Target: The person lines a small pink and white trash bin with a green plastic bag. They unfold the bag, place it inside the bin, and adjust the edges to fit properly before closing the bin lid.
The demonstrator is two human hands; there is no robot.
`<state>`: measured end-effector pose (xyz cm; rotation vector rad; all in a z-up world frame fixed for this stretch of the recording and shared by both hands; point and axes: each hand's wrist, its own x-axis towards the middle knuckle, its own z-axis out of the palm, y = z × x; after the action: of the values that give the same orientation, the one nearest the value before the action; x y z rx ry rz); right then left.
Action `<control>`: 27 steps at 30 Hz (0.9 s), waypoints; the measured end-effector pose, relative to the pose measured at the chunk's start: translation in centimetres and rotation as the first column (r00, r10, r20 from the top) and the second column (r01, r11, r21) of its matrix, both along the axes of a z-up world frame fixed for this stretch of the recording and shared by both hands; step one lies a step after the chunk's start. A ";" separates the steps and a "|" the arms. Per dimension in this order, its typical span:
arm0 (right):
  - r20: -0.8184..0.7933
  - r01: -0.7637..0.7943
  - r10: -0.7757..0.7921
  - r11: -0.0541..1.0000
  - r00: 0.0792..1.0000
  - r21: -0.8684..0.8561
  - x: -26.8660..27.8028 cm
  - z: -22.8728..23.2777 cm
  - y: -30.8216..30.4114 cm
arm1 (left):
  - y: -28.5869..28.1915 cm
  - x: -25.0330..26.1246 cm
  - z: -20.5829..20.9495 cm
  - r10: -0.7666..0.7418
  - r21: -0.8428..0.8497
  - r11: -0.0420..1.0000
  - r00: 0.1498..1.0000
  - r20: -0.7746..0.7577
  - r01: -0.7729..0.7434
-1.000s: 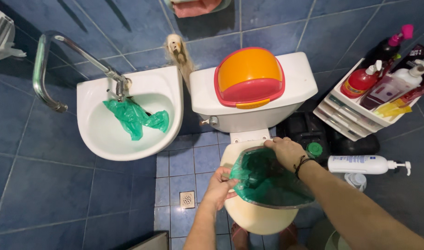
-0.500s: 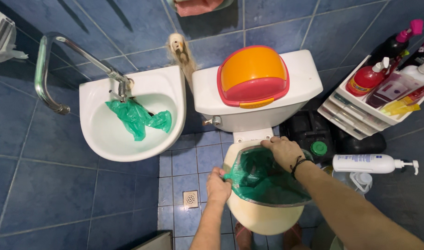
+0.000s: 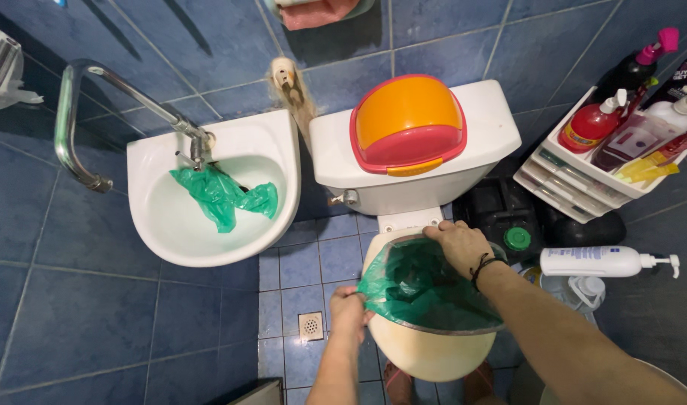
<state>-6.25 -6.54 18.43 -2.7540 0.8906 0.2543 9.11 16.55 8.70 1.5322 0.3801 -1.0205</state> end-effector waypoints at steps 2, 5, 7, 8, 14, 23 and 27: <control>-0.020 -0.004 0.004 1.000 1.000 -0.010 0.2 0.4 0.2 | 1.3 0.3 0.5 0.102 -0.135 0.983 0.982 -0.160 -0.124; -0.041 -0.002 0.002 1.000 0.999 0.005 0.3 0.9 0.0 | 3.0 0.8 0.7 0.217 -0.269 0.913 0.923 -0.316 -0.307; -0.036 0.002 -0.002 1.000 0.999 0.012 0.2 0.9 -0.2 | 4.6 1.1 1.1 0.203 -0.334 0.880 0.904 -0.376 -0.336; -0.027 0.004 -0.004 1.000 1.000 0.008 0.1 0.7 -0.3 | 5.4 1.5 1.7 0.156 -0.367 0.877 0.905 -0.395 -0.311; 0.033 -0.078 0.079 0.997 0.996 -0.023 0.2 0.0 -0.4 | 4.3 3.3 5.8 -0.372 0.469 0.854 0.895 0.247 0.226; 0.507 0.371 -0.399 0.915 0.764 0.160 -7.5 0.7 1.6 | -4.4 4.3 7.9 -0.625 0.483 0.708 0.139 0.768 0.514; 0.274 0.610 -0.675 0.737 0.685 0.291 -12.4 -2.7 5.0 | -6.6 2.6 8.8 -0.814 0.578 0.510 0.139 0.564 0.637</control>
<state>-18.66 -1.50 15.69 -2.0361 1.5566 -0.2913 11.74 9.95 17.51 2.2616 -1.1358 -0.8416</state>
